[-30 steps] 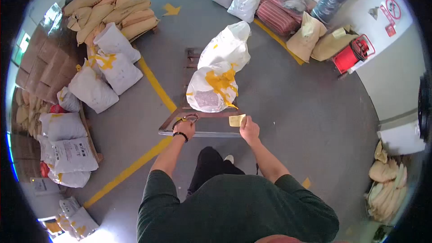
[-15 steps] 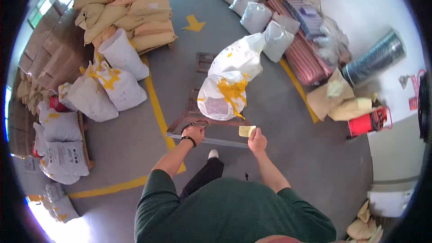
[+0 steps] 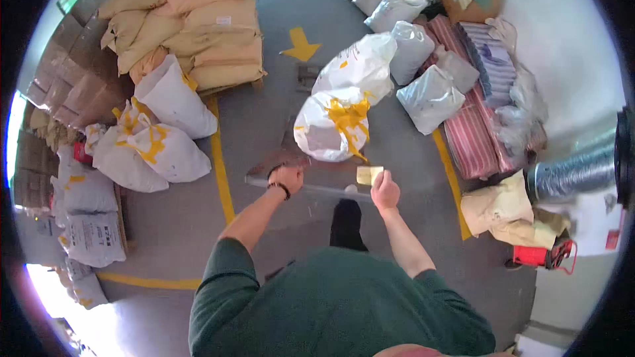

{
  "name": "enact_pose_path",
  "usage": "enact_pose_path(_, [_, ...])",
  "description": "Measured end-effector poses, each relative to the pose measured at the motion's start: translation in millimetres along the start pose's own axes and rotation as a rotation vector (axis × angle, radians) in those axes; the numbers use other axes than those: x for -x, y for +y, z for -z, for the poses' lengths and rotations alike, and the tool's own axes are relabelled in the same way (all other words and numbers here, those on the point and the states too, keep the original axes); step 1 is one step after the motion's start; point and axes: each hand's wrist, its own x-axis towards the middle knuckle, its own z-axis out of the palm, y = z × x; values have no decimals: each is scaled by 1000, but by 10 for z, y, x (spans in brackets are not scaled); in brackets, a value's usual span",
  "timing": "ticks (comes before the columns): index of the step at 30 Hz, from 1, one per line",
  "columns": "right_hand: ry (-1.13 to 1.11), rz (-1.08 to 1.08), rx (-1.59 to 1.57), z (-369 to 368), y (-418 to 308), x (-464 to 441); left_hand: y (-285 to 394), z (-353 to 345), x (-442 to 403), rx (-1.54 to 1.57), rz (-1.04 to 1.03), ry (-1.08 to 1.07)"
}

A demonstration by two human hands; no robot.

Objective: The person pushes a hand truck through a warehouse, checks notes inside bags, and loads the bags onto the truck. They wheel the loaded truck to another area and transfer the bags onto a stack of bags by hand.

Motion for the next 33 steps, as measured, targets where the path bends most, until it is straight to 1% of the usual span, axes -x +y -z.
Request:
enact_pose_path(2, [-40, -5, 14, -146, 11, -475, 68, 200, -457, 0, 41, -26])
enact_pose_path(5, [-75, 46, -29, -420, 26, -1288, 118, 423, -1149, -9, 93, -33])
enact_pose_path(6, [-94, 17, -30, -429, 81, -1487, 209, 482, -1372, 9, 88, -37])
enact_pose_path(8, [-98, 26, 6, -567, 19, -1935, 240, 667, -1685, 54, 136, -35])
enact_pose_path(11, [-98, 49, 10, -816, 7, -2717, 263, 869, -2401, 78, 190, -8])
enact_pose_path(15, [-90, 82, -12, -1160, 35, -3833, 353, 1104, -3361, 86, 199, 66])
enact_pose_path(18, [-114, 81, 9, -1435, -85, -4631, 299, 1395, -4116, 89, 199, 49])
enact_pose_path(21, [-119, 71, 12, -1688, -178, -5347, 249, 1564, -4839, 101, 194, 122])
enact_pose_path(23, [-167, 55, 24, -1914, -249, -5824, 216, 1844, -5298, 127, 214, 83])
enact_pose_path(25, [-183, 52, 40, -2108, -341, -6333, 122, 1959, -5828, 118, 233, 54])
enact_pose_path(26, [-196, 33, 36, -2209, -388, -6587, 72, 2029, -6083, 109, 211, 54])
enact_pose_path(29, [-192, 59, 16, -2463, -479, -7291, -2, 2238, -6824, 108, 220, 46])
enact_pose_path(30, [-188, 65, 14, -2566, -501, -7505, -26, 2338, -7093, 100, 270, -47])
enact_pose_path(33, [-168, 102, 15, -2924, -536, -8381, -31, 2714, -7888, 114, 275, -92])
